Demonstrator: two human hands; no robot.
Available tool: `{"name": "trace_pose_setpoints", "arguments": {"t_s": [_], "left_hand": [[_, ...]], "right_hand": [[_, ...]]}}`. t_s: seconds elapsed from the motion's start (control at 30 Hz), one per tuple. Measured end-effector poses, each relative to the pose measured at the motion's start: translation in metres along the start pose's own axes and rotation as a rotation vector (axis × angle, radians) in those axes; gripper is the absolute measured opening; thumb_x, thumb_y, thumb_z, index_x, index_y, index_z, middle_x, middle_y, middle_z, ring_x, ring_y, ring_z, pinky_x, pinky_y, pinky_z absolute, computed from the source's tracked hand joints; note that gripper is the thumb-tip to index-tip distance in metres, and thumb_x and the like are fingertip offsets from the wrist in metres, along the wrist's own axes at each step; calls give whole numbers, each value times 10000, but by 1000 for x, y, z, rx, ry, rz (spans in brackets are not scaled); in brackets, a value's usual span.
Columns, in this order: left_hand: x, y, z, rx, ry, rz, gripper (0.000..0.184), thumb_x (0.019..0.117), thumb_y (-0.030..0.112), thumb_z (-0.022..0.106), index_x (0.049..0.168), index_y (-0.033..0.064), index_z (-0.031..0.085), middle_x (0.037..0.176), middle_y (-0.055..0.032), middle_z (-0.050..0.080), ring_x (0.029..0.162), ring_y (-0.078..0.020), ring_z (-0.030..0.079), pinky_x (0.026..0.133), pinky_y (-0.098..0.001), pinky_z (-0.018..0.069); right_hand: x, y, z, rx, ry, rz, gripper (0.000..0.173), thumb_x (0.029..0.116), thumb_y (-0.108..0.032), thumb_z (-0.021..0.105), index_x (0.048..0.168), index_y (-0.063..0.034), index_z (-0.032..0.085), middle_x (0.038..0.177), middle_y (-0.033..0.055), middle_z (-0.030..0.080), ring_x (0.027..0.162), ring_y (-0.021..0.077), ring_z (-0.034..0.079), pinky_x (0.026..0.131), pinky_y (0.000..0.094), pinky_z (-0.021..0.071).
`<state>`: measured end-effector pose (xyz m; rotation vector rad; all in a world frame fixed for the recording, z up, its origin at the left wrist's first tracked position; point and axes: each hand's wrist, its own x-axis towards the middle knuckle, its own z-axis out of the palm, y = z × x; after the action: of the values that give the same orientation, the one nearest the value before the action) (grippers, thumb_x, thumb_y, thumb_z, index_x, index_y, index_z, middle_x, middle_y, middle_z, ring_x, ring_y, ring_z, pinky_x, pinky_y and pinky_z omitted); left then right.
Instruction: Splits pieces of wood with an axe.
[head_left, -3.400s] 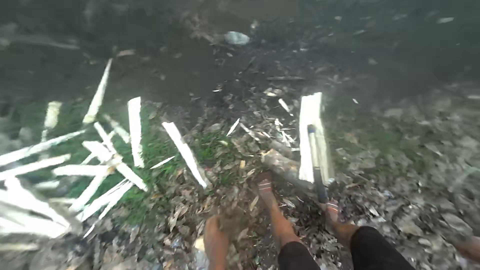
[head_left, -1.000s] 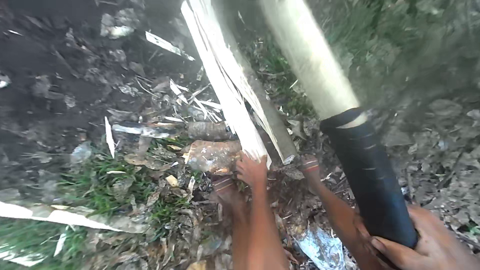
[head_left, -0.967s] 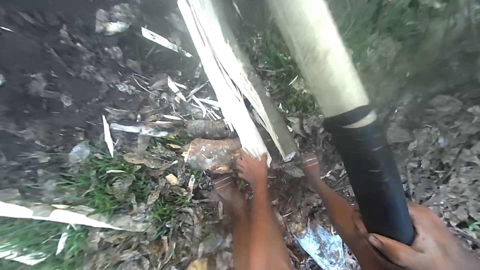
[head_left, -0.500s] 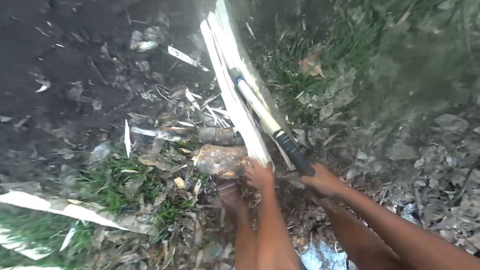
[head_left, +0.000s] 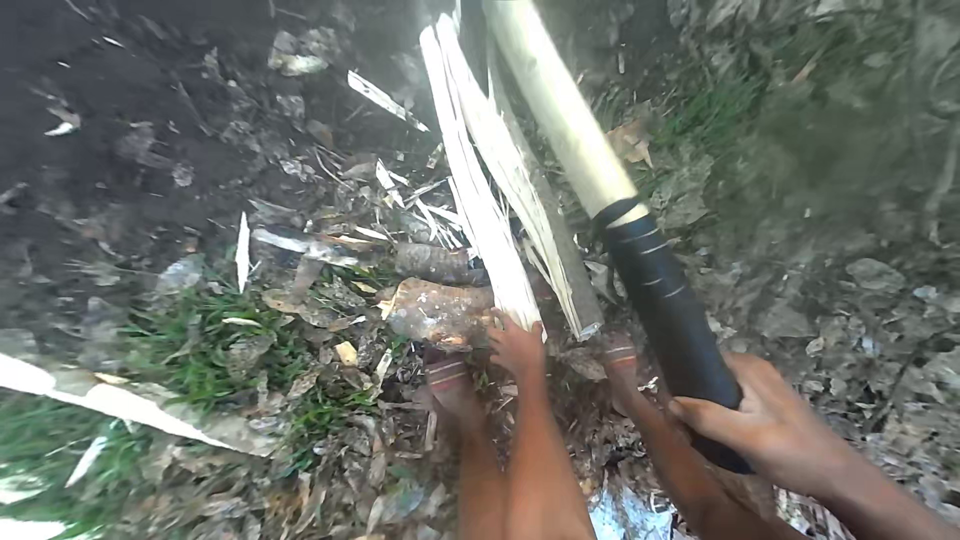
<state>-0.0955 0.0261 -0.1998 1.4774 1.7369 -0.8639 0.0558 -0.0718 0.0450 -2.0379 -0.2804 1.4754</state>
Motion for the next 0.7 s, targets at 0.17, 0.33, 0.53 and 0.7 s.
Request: {"name": "trace_pose_setpoints", "arguments": {"t_s": [0.17, 0.33, 0.53, 0.7], "left_hand": [[-2, 0, -3, 26, -30, -10, 939, 898, 504, 751, 1645, 212, 263, 1637, -218, 289, 1433, -416, 416, 1055, -654, 414], [-3, -4, -1, 17, -17, -5, 946, 888, 506, 761, 1641, 205, 274, 1622, -213, 319, 1418, -421, 432, 1041, -651, 426], [-2, -11, 3, -32, -18, 3, 974, 871, 489, 785, 1642, 187, 271, 1641, -225, 274, 1405, -436, 443, 1051, -672, 403], [0, -5, 3, -6, -12, -4, 974, 878, 476, 777, 1646, 184, 255, 1626, -226, 296, 1388, -432, 459, 1039, -653, 423]], "right_hand": [[10, 11, 1, -78, 43, -19, 271, 765, -329, 694, 978, -167, 647, 730, -113, 644, 601, -8, 623, 549, 228, 553], [14, 73, 13, -79, -122, 384, 273, 760, -298, 691, 967, -129, 636, 699, -8, 643, 579, 128, 646, 566, 350, 568], [0, 74, 20, -114, -143, 437, 308, 769, -294, 694, 1015, -116, 644, 729, 5, 645, 596, 138, 648, 576, 360, 570], [-34, 47, 16, -27, -124, 401, 337, 754, -304, 702, 1037, -131, 644, 691, -19, 669, 552, 131, 665, 544, 341, 594]]}}
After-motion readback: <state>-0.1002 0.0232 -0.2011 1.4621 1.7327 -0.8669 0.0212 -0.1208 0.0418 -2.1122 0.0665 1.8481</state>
